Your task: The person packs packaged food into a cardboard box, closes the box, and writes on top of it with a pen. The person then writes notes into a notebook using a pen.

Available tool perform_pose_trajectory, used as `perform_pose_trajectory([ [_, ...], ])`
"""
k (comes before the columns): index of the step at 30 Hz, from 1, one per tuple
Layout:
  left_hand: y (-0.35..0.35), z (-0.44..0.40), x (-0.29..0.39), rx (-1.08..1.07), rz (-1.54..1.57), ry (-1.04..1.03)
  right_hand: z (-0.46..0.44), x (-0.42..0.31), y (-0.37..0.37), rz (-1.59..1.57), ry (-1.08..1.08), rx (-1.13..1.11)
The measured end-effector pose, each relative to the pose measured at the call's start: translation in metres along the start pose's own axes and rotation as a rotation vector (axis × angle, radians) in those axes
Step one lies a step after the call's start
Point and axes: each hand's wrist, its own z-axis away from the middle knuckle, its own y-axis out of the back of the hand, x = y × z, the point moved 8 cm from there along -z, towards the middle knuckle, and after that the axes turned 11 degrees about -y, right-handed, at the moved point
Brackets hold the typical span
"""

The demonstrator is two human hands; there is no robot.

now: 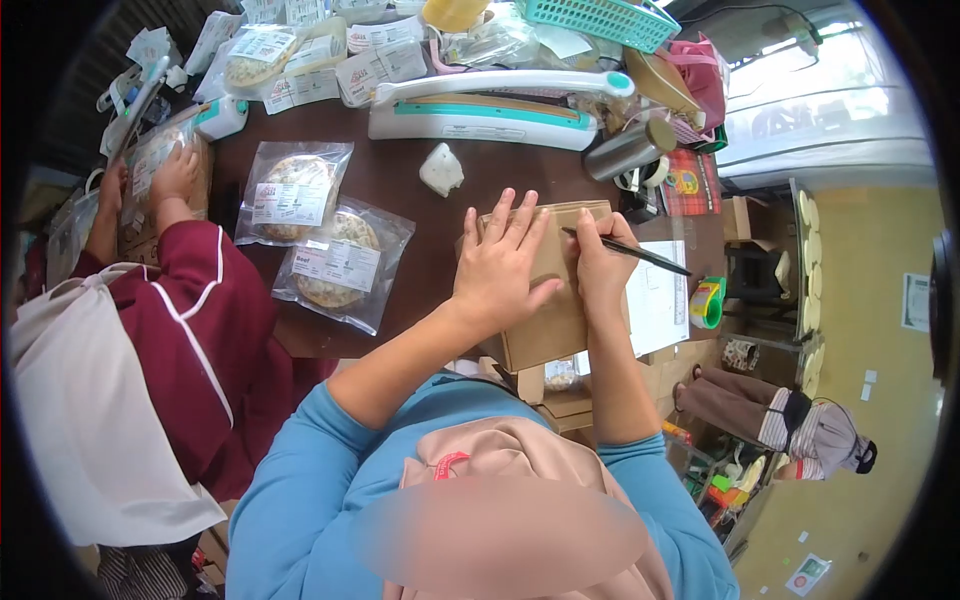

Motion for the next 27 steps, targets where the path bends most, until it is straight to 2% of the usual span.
perform_pose_trajectory([
  [10,0.001,0.001,-0.003,0.043,0.059,0.013,-0.005,-0.004,-0.005,0.117,0.056,0.006],
  [13,0.003,-0.001,-0.002,0.060,0.061,0.011,-0.005,-0.001,-0.010,0.047,-0.033,-0.003],
  [17,0.002,0.000,-0.003,0.035,0.077,0.030,-0.006,0.004,-0.011,0.110,-0.108,-0.027],
  [19,0.001,0.000,-0.003,0.038,0.077,0.022,-0.010,0.009,-0.001,0.215,0.150,-0.016],
  [23,0.002,0.000,-0.004,0.035,0.074,0.024,-0.005,-0.003,-0.009,0.110,0.051,0.035],
  [26,0.002,0.000,-0.002,0.030,0.069,0.024,-0.009,0.006,-0.004,0.138,0.072,0.064],
  [27,0.003,0.000,-0.003,0.033,0.063,0.018,-0.011,0.008,-0.001,0.210,0.165,0.059],
])
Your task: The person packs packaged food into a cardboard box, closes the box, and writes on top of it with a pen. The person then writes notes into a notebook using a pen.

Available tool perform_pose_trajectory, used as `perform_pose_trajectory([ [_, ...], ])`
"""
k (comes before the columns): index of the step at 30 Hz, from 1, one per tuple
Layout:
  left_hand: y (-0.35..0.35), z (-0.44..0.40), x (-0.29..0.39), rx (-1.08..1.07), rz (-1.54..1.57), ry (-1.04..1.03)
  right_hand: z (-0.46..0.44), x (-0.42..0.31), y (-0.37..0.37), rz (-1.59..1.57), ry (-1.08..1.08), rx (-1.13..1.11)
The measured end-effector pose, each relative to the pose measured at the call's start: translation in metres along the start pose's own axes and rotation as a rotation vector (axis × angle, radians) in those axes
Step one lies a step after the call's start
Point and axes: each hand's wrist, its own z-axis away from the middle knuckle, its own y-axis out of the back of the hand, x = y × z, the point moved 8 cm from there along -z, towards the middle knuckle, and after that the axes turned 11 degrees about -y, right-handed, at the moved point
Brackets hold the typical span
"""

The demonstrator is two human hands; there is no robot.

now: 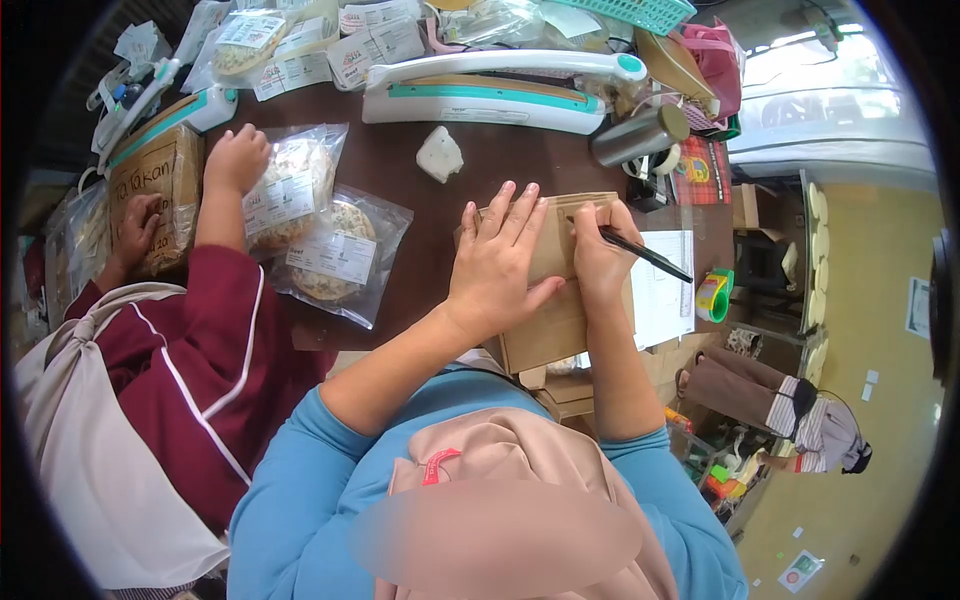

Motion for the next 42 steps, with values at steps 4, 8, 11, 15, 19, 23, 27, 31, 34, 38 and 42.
perform_pose_trajectory([
  [4,0.000,0.000,0.000,0.011,0.001,-0.009,0.005,-0.012,-0.005,-0.083,-0.116,-0.086],
  [8,0.001,0.000,0.000,0.018,0.016,-0.002,-0.003,-0.013,0.008,-0.111,-0.105,-0.008],
  [11,0.000,-0.001,0.000,0.017,0.013,-0.011,0.000,-0.011,0.006,-0.074,-0.107,-0.034],
  [15,-0.001,0.000,0.001,0.016,0.021,-0.013,-0.001,-0.004,0.003,-0.129,-0.121,-0.038],
  [19,0.000,-0.001,0.001,0.022,0.018,-0.013,-0.001,-0.009,0.001,-0.123,-0.096,-0.051],
  [23,0.001,-0.001,0.001,0.018,0.023,-0.007,-0.001,-0.007,-0.002,-0.102,-0.109,-0.045],
  [27,0.000,0.000,0.001,0.026,0.028,-0.014,0.001,-0.010,0.006,-0.017,-0.037,-0.017],
  [31,0.000,-0.001,0.001,0.013,0.014,-0.006,0.000,-0.008,0.002,-0.054,-0.102,-0.016],
  [34,0.001,-0.001,0.000,0.013,0.006,-0.010,0.000,-0.012,0.005,-0.087,-0.065,0.020],
  [38,0.000,0.000,0.001,0.020,0.026,-0.007,0.000,-0.013,0.004,-0.035,-0.062,-0.013],
  [42,0.001,-0.001,0.000,0.022,0.026,-0.010,0.000,-0.017,0.011,-0.085,-0.044,0.034],
])
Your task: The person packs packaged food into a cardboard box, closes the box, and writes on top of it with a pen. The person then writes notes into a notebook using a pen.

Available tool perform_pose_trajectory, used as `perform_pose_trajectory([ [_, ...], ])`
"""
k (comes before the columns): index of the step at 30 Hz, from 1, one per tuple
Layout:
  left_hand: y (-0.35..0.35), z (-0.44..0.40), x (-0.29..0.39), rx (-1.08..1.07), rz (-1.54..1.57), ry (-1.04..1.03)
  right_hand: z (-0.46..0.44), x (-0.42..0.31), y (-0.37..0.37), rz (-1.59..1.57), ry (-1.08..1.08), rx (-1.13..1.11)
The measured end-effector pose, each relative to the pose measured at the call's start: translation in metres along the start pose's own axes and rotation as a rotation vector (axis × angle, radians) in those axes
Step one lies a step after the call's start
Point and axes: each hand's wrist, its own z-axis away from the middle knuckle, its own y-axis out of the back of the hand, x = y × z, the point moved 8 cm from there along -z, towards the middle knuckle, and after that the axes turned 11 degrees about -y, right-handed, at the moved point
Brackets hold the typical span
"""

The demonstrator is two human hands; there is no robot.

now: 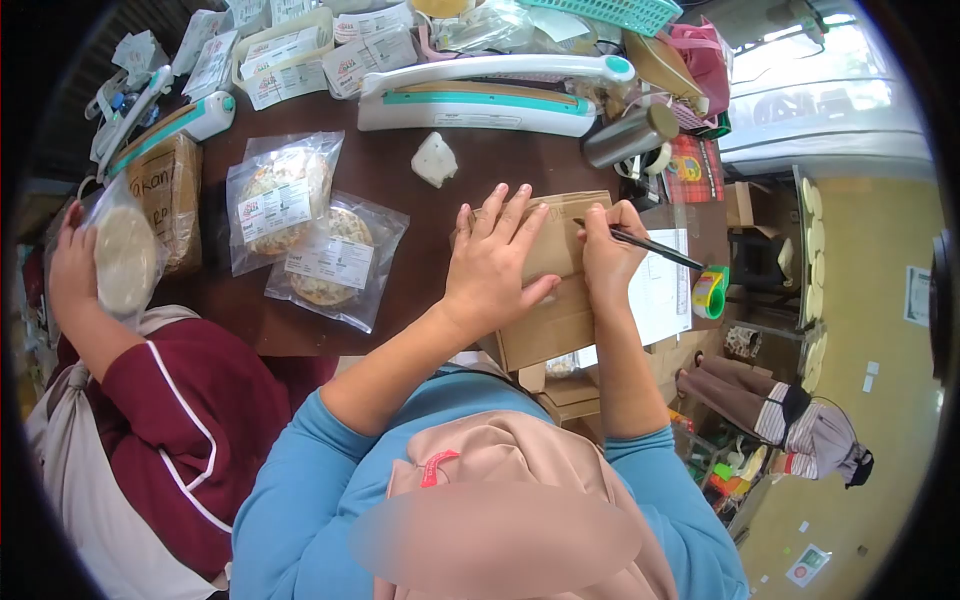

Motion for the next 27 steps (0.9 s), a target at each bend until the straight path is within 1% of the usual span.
perform_pose_trajectory([
  [7,-0.002,0.000,-0.001,-0.008,0.020,0.004,-0.007,0.011,0.000,-0.010,-0.032,-0.039],
  [9,-0.002,-0.001,-0.001,-0.007,0.012,0.006,-0.006,0.006,-0.005,0.003,-0.110,-0.032],
  [10,-0.002,-0.001,0.000,-0.009,0.016,0.007,-0.006,0.009,-0.003,0.006,-0.113,-0.031],
  [12,-0.001,0.000,0.000,-0.006,-0.002,0.007,-0.006,0.007,-0.002,0.068,0.027,-0.042],
  [15,-0.002,0.000,0.000,-0.011,0.003,0.009,-0.006,0.006,0.003,0.072,0.087,-0.015],
  [16,-0.002,0.000,0.000,-0.012,0.002,0.008,-0.005,0.006,0.003,0.071,0.087,-0.014],
  [18,-0.001,0.000,0.000,-0.010,0.006,0.007,-0.006,0.009,-0.001,-0.016,-0.040,-0.042],
  [22,-0.002,0.000,0.000,-0.014,0.006,0.011,-0.006,0.009,-0.002,0.009,-0.048,-0.037],
  [25,-0.002,0.000,0.000,-0.012,0.001,0.006,-0.007,0.012,0.002,-0.020,-0.013,-0.029],
  [27,-0.002,0.000,0.000,-0.006,-0.002,0.009,-0.007,0.014,0.001,0.056,0.007,-0.039],
])
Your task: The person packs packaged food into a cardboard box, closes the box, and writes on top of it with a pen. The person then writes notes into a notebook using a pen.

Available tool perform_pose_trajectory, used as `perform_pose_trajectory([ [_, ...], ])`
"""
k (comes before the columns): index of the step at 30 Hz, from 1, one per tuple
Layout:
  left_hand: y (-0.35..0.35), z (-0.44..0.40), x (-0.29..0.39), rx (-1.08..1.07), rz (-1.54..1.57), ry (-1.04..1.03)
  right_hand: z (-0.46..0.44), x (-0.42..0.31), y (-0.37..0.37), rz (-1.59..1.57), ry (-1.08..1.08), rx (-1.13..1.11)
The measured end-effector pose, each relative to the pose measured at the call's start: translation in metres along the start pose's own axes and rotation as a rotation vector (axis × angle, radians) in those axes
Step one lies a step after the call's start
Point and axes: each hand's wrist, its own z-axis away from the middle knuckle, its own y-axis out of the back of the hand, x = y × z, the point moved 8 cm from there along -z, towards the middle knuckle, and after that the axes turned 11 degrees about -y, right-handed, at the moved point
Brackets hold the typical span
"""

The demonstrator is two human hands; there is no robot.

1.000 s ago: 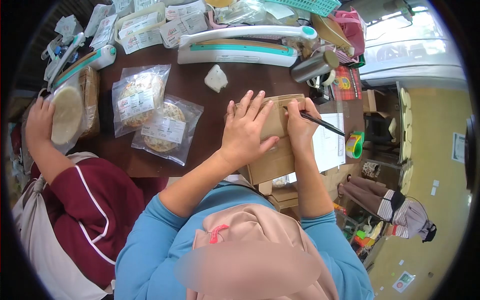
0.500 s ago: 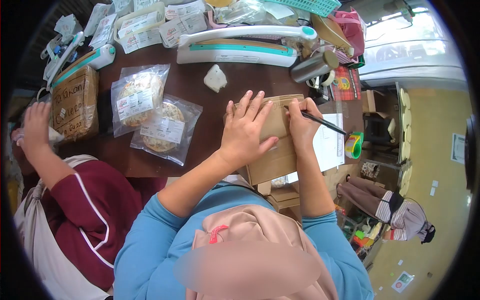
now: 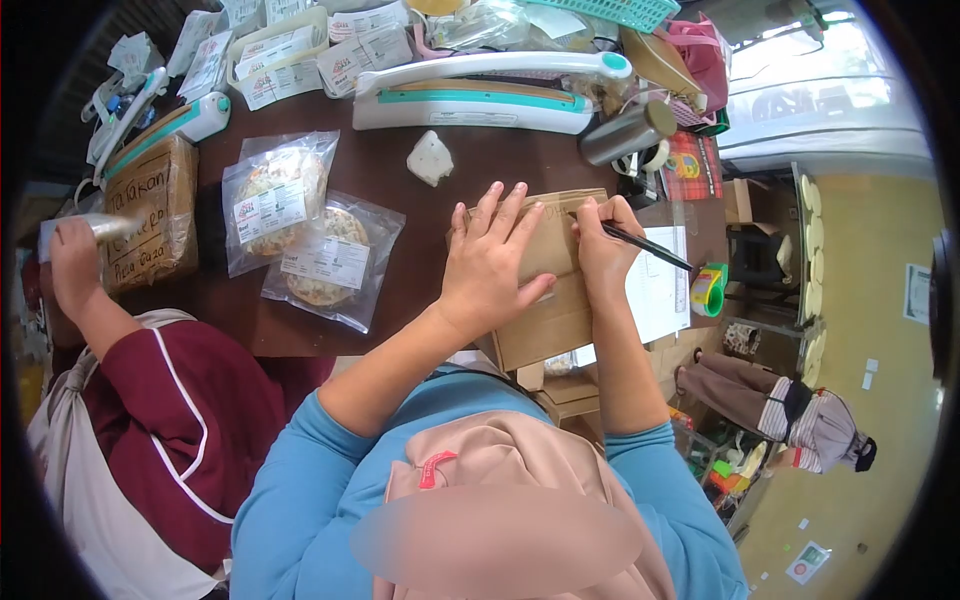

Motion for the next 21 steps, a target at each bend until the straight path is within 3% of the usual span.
perform_pose_trajectory([
  [3,0.000,0.000,0.001,-0.001,-0.001,-0.006,0.002,0.001,0.009,-0.053,0.019,0.096],
  [10,0.000,0.001,0.000,0.001,0.002,-0.004,0.002,-0.001,0.003,-0.026,-0.061,0.061],
  [13,0.000,0.000,0.000,0.002,-0.006,-0.006,-0.001,-0.003,0.008,0.093,0.105,0.139],
  [21,0.000,0.001,-0.001,0.005,-0.015,-0.015,0.002,-0.004,0.013,-0.135,-0.038,0.095],
])
